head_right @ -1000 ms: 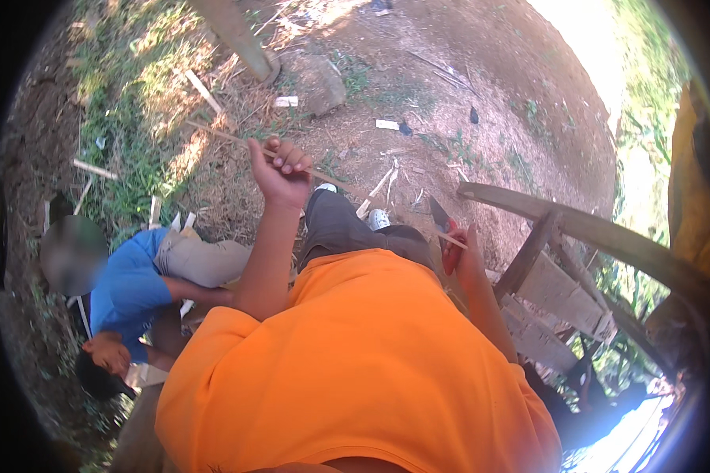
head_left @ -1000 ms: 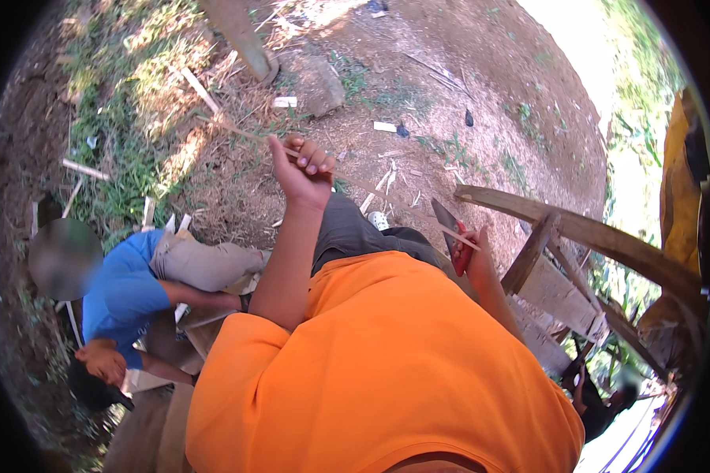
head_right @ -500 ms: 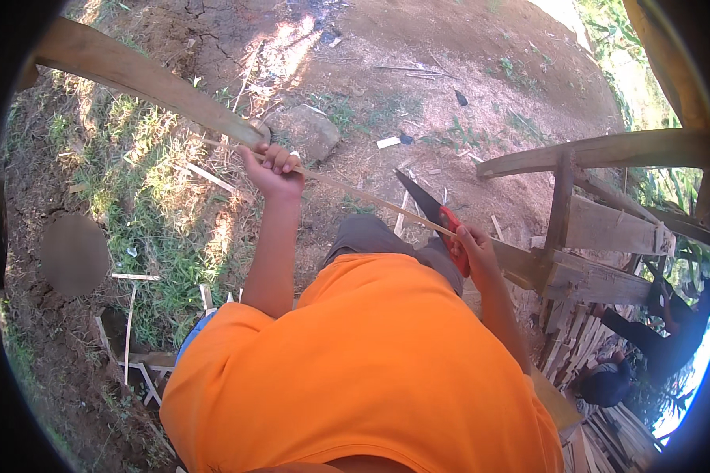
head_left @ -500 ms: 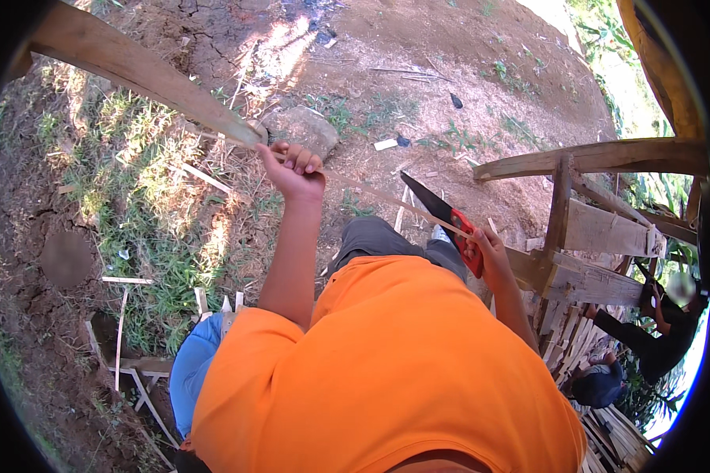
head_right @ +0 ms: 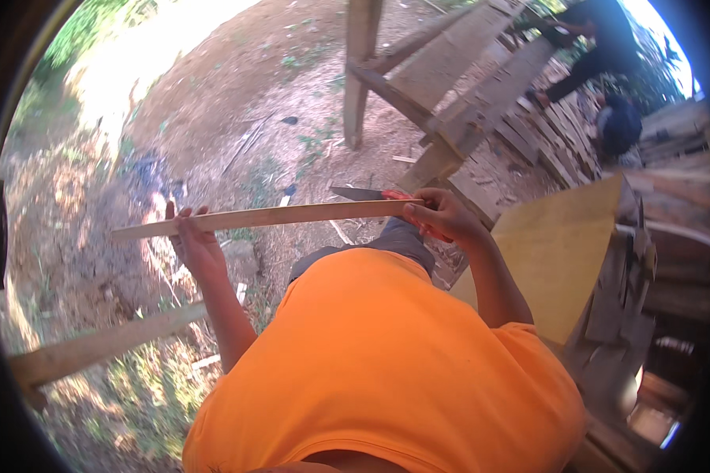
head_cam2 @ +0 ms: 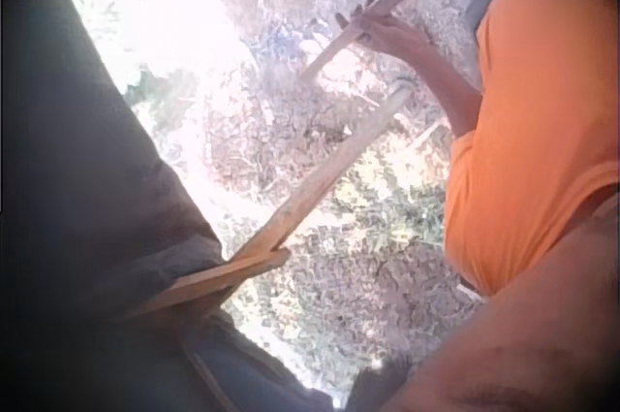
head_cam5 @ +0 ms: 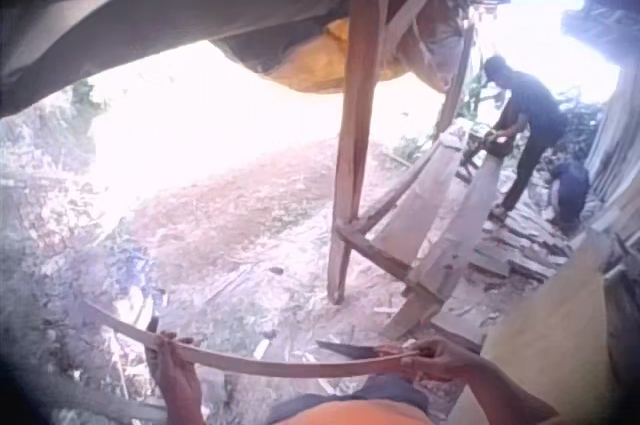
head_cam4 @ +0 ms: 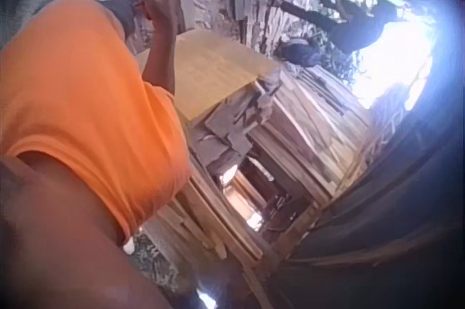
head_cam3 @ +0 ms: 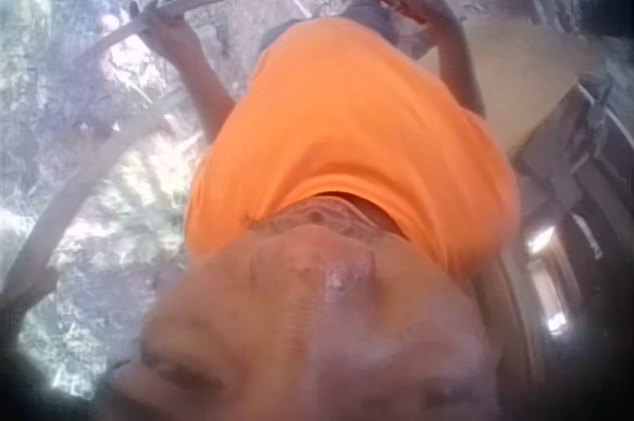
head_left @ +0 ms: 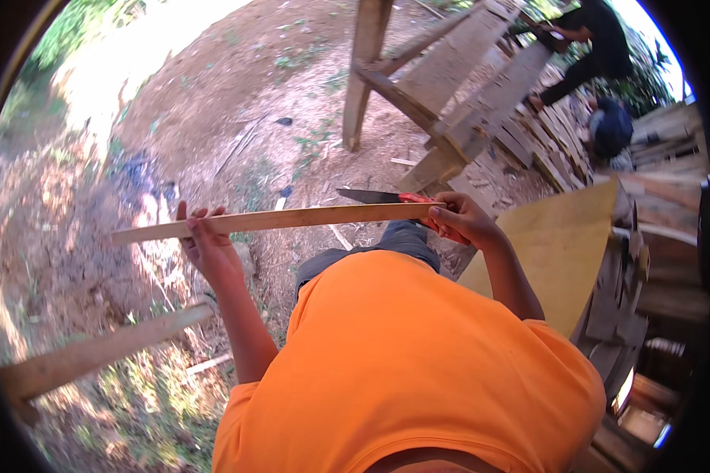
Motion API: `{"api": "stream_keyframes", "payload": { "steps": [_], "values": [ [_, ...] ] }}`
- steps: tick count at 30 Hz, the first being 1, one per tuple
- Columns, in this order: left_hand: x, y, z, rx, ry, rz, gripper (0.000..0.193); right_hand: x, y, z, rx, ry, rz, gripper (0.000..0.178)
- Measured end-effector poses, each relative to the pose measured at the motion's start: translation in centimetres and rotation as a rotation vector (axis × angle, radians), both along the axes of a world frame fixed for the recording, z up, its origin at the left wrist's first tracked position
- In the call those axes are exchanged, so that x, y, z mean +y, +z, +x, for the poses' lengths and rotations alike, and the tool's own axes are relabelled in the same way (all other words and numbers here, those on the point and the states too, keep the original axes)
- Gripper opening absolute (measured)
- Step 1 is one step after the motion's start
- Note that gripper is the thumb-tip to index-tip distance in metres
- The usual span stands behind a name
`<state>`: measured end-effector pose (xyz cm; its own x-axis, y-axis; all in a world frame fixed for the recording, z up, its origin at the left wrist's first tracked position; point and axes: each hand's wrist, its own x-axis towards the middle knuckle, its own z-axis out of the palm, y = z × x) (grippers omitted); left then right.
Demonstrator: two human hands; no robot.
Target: The person saws a thin piece of wood after handling several wooden slats and arranging them in a wooden frame. They hold the wood steady on a support and use a hand saw to cut through it.
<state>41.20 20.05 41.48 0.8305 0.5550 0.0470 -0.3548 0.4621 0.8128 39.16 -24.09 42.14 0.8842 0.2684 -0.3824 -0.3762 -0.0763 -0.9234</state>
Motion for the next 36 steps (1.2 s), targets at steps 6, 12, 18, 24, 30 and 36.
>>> {"api": "stream_keyframes", "payload": {
  "steps": [6,12,18,24,30,36],
  "values": [
    [-9.4,4.7,5.3,-0.051,-0.021,0.350,0.054,-6.6,-0.3,-3.9,-0.040,-0.270,-0.024,0.032],
    [-18.9,9.3,9.5,-0.023,-0.289,0.233,0.046,-12.2,3.7,-5.0,0.089,-0.457,-0.172,0.042],
    [-26.7,13.8,15.2,-0.233,-0.571,0.174,0.037,-21.3,7.5,-7.1,0.076,-0.882,-0.060,0.046],
    [-38.0,14.5,20.5,-0.214,-0.723,0.090,0.028,-28.2,9.8,-7.6,-0.216,-1.081,-0.072,0.045],
    [-51.9,15.2,23.2,-0.277,-0.870,0.036,0.031,-35.0,9.7,-8.6,-0.386,-1.210,0.019,0.051],
    [-59.8,13.7,25.1,-0.319,-1.132,0.137,0.036,-38.8,9.5,-9.8,-0.657,-1.292,-0.007,0.057]
  ]
}}
